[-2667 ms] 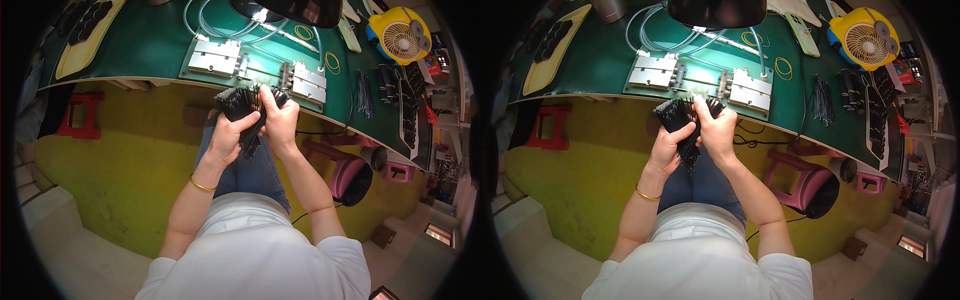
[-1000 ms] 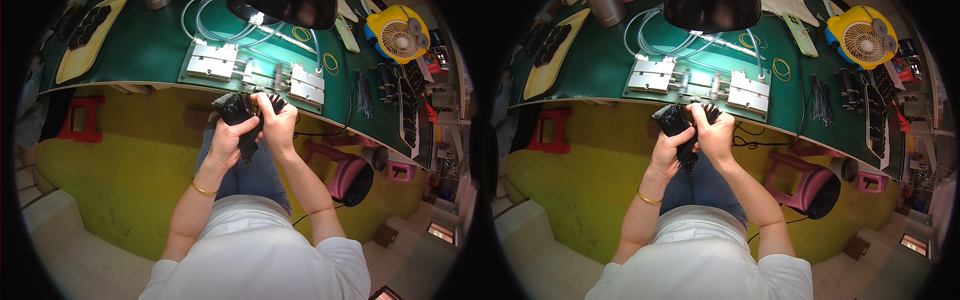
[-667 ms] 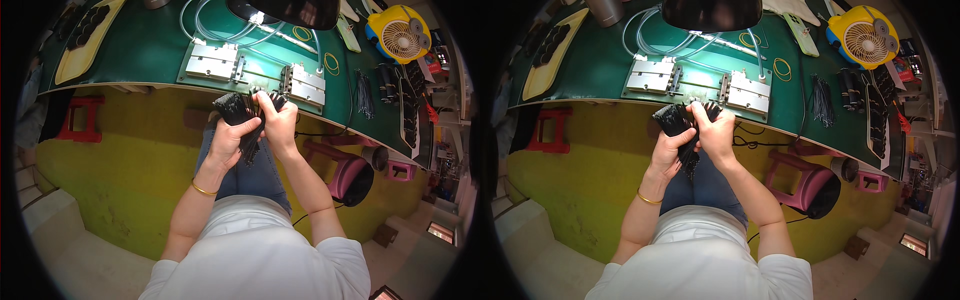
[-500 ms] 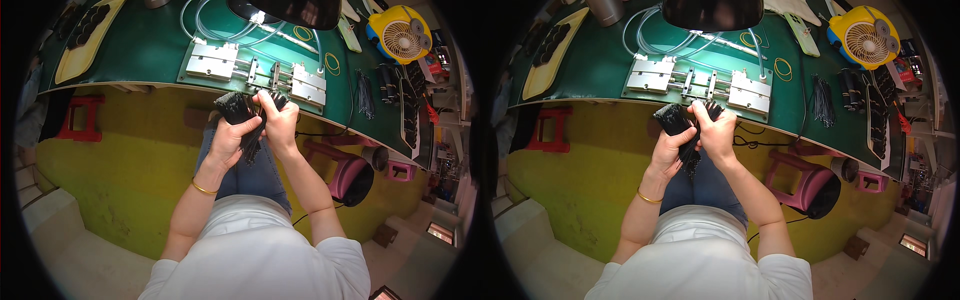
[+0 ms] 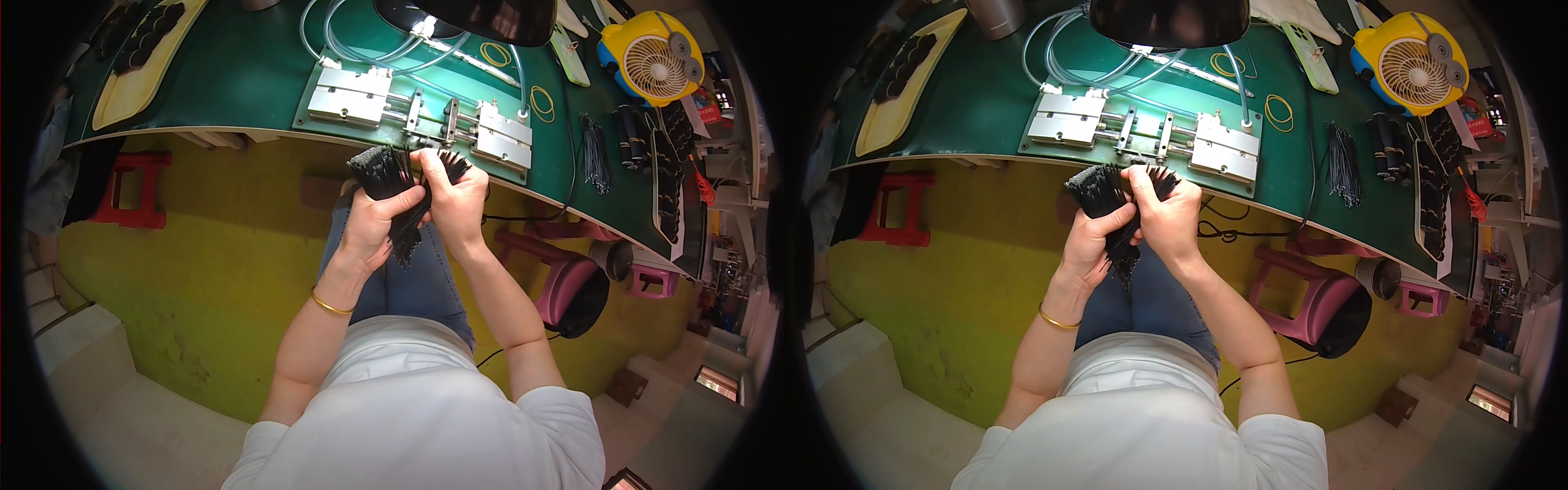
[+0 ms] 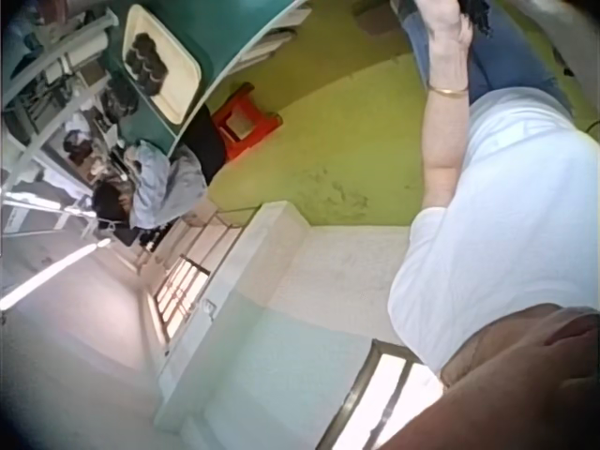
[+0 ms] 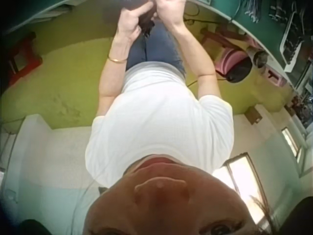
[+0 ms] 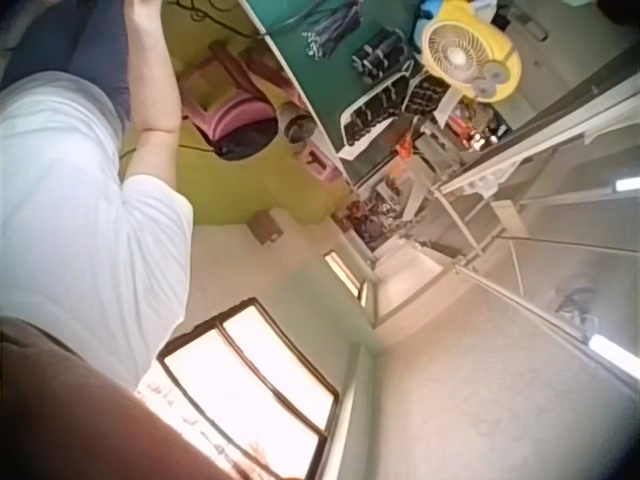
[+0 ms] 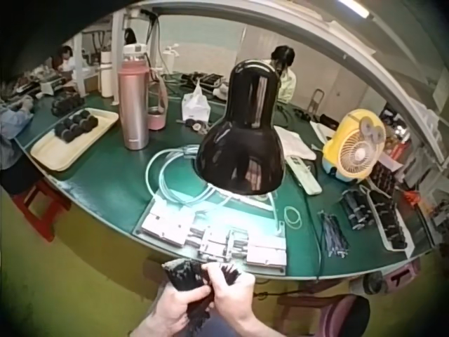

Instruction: Manually assemble and inspect black plastic electronic components at a factory workbench.

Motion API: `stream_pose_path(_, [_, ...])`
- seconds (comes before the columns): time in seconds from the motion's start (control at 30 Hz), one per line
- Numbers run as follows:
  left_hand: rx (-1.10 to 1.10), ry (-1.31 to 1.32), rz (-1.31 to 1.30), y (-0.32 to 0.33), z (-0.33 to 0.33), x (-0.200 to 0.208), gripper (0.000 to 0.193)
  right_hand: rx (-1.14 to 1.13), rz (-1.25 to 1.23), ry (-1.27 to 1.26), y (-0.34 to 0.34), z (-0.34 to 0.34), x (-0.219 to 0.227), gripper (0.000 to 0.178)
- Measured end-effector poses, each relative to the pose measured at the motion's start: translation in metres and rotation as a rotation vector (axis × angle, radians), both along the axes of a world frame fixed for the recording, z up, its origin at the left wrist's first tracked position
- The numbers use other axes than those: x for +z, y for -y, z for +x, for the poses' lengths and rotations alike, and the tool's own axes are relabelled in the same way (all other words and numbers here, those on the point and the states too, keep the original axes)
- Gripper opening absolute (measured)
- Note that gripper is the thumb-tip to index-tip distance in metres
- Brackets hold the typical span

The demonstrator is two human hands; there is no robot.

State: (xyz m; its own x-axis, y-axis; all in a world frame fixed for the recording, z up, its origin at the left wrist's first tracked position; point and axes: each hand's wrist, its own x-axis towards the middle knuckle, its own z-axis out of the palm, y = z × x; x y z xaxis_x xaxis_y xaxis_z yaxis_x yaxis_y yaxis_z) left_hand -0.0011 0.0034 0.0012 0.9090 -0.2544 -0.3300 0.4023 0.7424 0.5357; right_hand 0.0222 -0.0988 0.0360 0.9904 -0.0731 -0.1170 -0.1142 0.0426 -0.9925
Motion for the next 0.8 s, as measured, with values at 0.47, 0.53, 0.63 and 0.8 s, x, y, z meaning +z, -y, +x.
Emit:
stream_pose_path(0.47, [0.008,-0.008,0.014,0.002,0.0024,-0.0004,0.015,-0.049,0.044,-0.087,0.0016,0.0053,-0.0033,0.02])
stream_pose_path(0.53, [0.009,-0.002,0.026,0.0026,0.0021,-0.0033,0.015,-0.064,0.072,-0.085,0.0016,0.0061,-0.0053,0.02])
stream_pose_path(0.63, [0.013,0.0,0.003,0.0041,0.0023,-0.0056,0.015,-0.063,0.094,-0.097,0.003,0.0068,-0.0065,0.019])
stream_pose_path(0.8, [0.017,-0.016,-0.015,0.0048,0.0021,-0.0021,0.014,-0.082,0.107,-0.105,0.0018,0.0062,-0.0051,0.019])
